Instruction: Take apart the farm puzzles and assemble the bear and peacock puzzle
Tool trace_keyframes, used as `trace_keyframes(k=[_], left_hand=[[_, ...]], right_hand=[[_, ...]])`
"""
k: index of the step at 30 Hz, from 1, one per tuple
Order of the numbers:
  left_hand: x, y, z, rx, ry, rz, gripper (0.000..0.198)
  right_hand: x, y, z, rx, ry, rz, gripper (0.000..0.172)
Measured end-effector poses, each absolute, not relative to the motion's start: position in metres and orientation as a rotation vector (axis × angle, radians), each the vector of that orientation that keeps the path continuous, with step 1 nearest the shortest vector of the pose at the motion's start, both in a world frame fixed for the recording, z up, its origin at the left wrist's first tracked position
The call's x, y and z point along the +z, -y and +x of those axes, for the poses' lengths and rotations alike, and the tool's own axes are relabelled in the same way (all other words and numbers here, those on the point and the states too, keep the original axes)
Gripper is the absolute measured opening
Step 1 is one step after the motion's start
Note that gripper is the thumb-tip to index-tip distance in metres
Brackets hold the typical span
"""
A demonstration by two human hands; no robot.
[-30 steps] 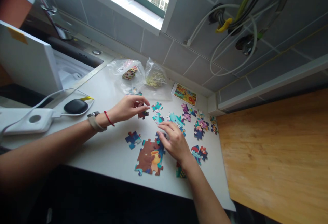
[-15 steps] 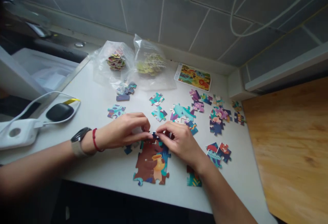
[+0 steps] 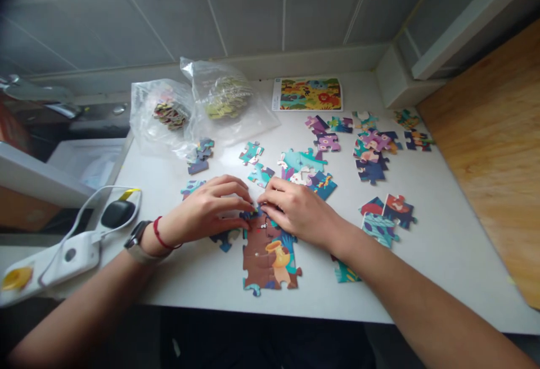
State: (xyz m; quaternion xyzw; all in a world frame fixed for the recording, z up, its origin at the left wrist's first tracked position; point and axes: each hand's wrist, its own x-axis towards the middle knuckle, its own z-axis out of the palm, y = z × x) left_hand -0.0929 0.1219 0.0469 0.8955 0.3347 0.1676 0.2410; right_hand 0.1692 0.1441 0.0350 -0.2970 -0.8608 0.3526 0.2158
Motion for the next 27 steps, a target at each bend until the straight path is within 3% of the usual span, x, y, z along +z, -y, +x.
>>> trace_keyframes(k=[12,27], left_hand=[[0.0461,-0.1212,-0.0881,0.467,-0.906,2.506,0.02],[0.0436,-0.1252,-0.092,0.462,-0.9,2.481,0.021]], right_hand=[[0.0327,-0.1459,0.1705,1.006,2.372,-0.842,0.012],[0.0299,-0.1422,0.1692,0.918,2.383,-0.789,0.018]])
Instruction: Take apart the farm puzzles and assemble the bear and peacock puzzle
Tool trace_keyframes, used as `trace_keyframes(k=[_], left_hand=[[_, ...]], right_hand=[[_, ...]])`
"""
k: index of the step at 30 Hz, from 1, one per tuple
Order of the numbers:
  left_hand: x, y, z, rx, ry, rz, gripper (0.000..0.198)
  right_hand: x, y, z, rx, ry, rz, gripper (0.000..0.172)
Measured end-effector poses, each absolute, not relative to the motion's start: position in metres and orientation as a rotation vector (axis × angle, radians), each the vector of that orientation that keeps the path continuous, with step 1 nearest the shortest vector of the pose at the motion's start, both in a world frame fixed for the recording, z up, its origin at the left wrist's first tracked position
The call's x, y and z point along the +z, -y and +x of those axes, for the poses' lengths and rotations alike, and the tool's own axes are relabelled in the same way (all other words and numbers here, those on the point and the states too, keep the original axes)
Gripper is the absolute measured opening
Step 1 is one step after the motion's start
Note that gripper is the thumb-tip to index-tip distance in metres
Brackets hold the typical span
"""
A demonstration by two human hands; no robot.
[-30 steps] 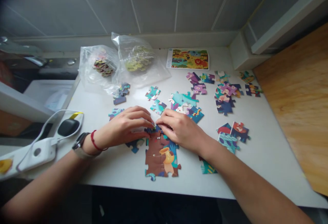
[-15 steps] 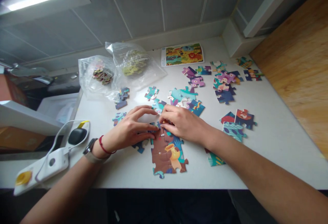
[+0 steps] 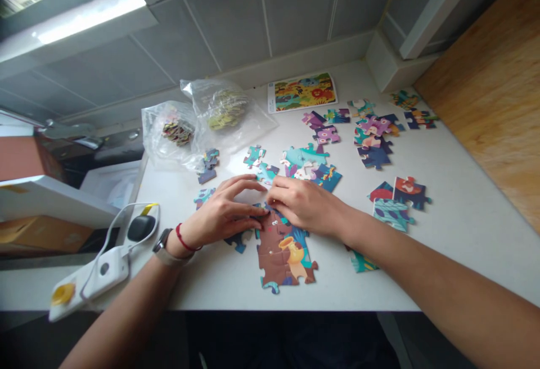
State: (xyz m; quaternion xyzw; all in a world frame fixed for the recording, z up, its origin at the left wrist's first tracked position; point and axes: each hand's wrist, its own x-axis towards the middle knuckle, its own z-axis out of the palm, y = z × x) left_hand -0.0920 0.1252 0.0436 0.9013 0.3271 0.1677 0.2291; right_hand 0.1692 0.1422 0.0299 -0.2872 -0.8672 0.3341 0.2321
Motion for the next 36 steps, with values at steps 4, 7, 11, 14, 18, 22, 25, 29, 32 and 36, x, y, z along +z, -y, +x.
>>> trace_keyframes(k=[4,7,11,14,18,22,25,29,32,36], left_hand=[[0.04,-0.131,-0.092,0.709,-0.922,2.318,0.016],[0.037,-0.134,-0.091,0.935,-1.06,2.156,0.018],[0.032,-0.135,-0.092,1.086,-1.246,1.989,0.028],[0.03,-0.133,-0.093,1.104,-1.328,1.953,0.033],[0.027,-0.132,-0.095,1.113,-1.379,1.998,0.037],[0.029,-0.133,-0.093,1.136,-1.429,2.06,0.04],[0.03,-0.131,-0.092,1.126,-1.457,2.086,0.044],[0.029,-0.131,-0.089,1.128,-1.49,2.089,0.049],[0.032,-0.131,-0.088,1.15,-1.516,2.089,0.048],[0.055,-0.115,-0.093,1.076,-1.516,2.097,0.036]], right_hand=[[0.034,-0.142,0.17,0.849,2.281,-0.776,0.016],[0.037,-0.143,0.17,0.817,2.201,-0.78,0.015],[0.039,-0.144,0.171,0.781,2.126,-0.793,0.014],[0.039,-0.146,0.171,0.779,2.08,-0.813,0.014],[0.036,-0.146,0.169,0.808,2.054,-0.806,0.013],[0.033,-0.145,0.169,0.883,2.021,-0.767,0.035],[0.033,-0.144,0.168,0.913,1.998,-0.741,0.052],[0.033,-0.141,0.166,0.96,1.873,-0.81,0.054],[0.035,-0.139,0.165,1.057,1.776,-0.863,0.046],[0.038,-0.139,0.166,1.164,1.646,-0.936,0.034]])
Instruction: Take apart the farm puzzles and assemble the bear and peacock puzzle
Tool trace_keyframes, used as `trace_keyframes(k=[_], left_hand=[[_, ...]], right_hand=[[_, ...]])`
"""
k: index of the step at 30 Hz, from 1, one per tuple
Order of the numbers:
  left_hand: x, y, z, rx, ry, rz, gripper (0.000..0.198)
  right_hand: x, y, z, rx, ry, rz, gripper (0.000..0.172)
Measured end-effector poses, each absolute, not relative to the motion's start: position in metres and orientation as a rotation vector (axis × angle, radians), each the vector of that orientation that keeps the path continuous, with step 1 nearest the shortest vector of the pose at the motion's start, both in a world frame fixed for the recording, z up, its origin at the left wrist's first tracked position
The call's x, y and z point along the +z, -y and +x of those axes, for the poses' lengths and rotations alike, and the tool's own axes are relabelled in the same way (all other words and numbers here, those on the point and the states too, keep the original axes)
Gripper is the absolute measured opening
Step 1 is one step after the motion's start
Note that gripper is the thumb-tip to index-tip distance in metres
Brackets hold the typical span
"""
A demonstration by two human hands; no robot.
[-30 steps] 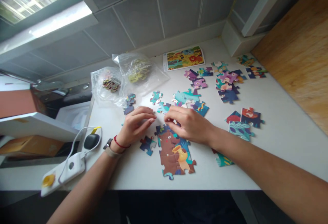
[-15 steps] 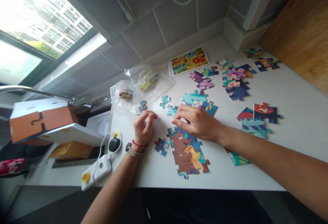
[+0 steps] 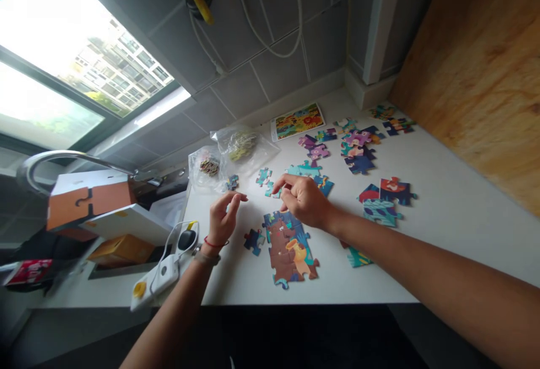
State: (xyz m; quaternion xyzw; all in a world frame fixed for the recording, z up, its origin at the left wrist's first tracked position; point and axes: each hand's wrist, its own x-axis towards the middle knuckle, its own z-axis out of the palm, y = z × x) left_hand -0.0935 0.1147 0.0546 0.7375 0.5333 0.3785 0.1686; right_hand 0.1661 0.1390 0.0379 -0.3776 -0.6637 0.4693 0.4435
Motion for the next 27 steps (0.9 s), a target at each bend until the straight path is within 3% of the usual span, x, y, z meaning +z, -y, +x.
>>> trace_keyframes(k=[2,5,7,12,17,27], left_hand=[[0.068,-0.093,-0.102,0.81,-1.481,2.127,0.023],[0.077,-0.05,-0.114,0.4,-1.44,2.258,0.061],[0.072,-0.019,-0.117,0.32,-1.508,2.235,0.074],[0.04,0.03,-0.1,0.519,-1.806,2.051,0.06],[0.027,0.027,-0.077,0.804,-2.016,1.942,0.049],[0.045,0.002,-0.084,0.798,-1.882,2.065,0.022]], right_hand=[[0.038,-0.14,0.167,1.145,1.638,-0.935,0.037],[0.038,-0.138,0.165,1.053,1.687,-0.86,0.048],[0.037,-0.135,0.163,1.015,1.728,-0.777,0.05],[0.035,-0.128,0.159,0.932,1.842,-0.636,0.049],[0.033,-0.129,0.159,0.908,1.821,-0.645,0.048],[0.041,-0.13,0.161,0.95,1.775,-0.696,0.052]])
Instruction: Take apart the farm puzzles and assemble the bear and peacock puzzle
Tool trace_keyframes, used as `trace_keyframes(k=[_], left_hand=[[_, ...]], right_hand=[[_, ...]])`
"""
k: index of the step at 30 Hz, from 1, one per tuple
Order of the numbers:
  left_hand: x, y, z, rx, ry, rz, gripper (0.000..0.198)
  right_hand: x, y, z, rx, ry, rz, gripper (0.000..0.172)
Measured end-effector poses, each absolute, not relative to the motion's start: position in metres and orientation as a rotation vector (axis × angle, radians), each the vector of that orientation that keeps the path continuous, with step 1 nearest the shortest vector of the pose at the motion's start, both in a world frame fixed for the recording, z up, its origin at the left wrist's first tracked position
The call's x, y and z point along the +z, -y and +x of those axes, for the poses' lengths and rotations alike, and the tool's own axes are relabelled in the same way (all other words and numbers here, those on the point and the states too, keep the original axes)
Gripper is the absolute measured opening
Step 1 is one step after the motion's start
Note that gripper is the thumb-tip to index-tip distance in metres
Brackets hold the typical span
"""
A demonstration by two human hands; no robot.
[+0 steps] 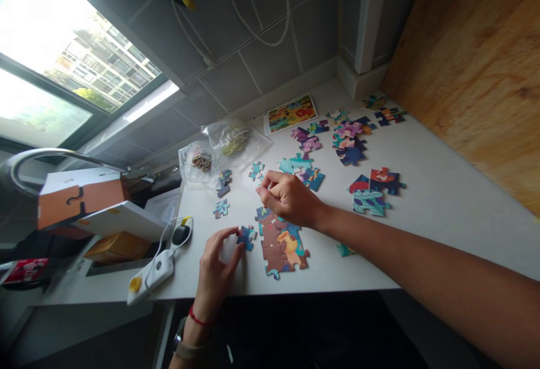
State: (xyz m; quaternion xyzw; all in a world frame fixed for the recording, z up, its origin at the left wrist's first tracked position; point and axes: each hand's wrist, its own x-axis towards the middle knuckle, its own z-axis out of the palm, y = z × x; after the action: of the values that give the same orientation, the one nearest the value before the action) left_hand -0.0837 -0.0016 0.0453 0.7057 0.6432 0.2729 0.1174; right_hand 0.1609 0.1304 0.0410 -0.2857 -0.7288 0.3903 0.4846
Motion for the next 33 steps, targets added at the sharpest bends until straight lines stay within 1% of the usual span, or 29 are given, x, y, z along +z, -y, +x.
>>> trace_keyframes(k=[5,6,9,10,12,14,18,20,22,24,27,28,30,33], left_hand=[[0.044,-0.001,-0.083,0.908,-1.744,2.146,0.021],[0.044,-0.002,-0.082,0.93,-1.732,2.17,0.021],[0.046,-0.007,-0.077,0.976,-1.682,2.228,0.023],[0.047,-0.009,-0.075,0.988,-1.655,2.242,0.024],[0.048,-0.015,-0.07,1.015,-1.595,2.258,0.026],[0.047,-0.021,-0.064,1.044,-1.546,2.234,0.025],[0.041,-0.03,-0.052,1.134,-1.525,2.013,0.023],[0.039,-0.028,-0.046,1.218,-1.589,1.874,0.031],[0.04,-0.022,-0.039,1.227,-1.695,1.789,0.043],[0.042,-0.011,-0.032,1.054,-1.75,1.832,0.059],[0.046,0.005,-0.017,0.594,-1.63,2.094,0.09],[0.047,0.008,-0.011,0.46,-1.571,2.193,0.095],[0.046,0.01,0.0,0.292,-1.491,2.364,0.092],[0.044,0.006,0.012,0.197,-1.485,2.481,0.081]], right_hand=[[0.034,-0.132,0.159,1.018,1.867,-0.729,0.052],[0.033,-0.132,0.159,1.03,1.929,-0.717,0.048],[0.032,-0.128,0.158,1.04,2.089,-0.643,0.019],[0.031,-0.127,0.157,1.049,2.117,-0.617,0.024],[0.03,-0.125,0.156,1.109,2.15,-0.569,0.048],[0.028,-0.124,0.155,1.181,2.175,-0.529,0.058],[0.028,-0.124,0.155,1.22,2.167,-0.476,0.06],[0.03,-0.125,0.155,1.199,2.117,-0.494,0.054],[0.033,-0.128,0.156,1.158,2.012,-0.586,0.046],[0.036,-0.131,0.156,1.128,1.841,-0.723,0.039],[0.038,-0.139,0.159,1.16,1.561,-0.885,0.032],[0.037,-0.142,0.16,1.18,1.478,-0.921,0.032],[0.036,-0.147,0.162,1.223,1.347,-0.971,0.033],[0.035,-0.154,0.166,1.266,1.223,-1.015,0.035]])
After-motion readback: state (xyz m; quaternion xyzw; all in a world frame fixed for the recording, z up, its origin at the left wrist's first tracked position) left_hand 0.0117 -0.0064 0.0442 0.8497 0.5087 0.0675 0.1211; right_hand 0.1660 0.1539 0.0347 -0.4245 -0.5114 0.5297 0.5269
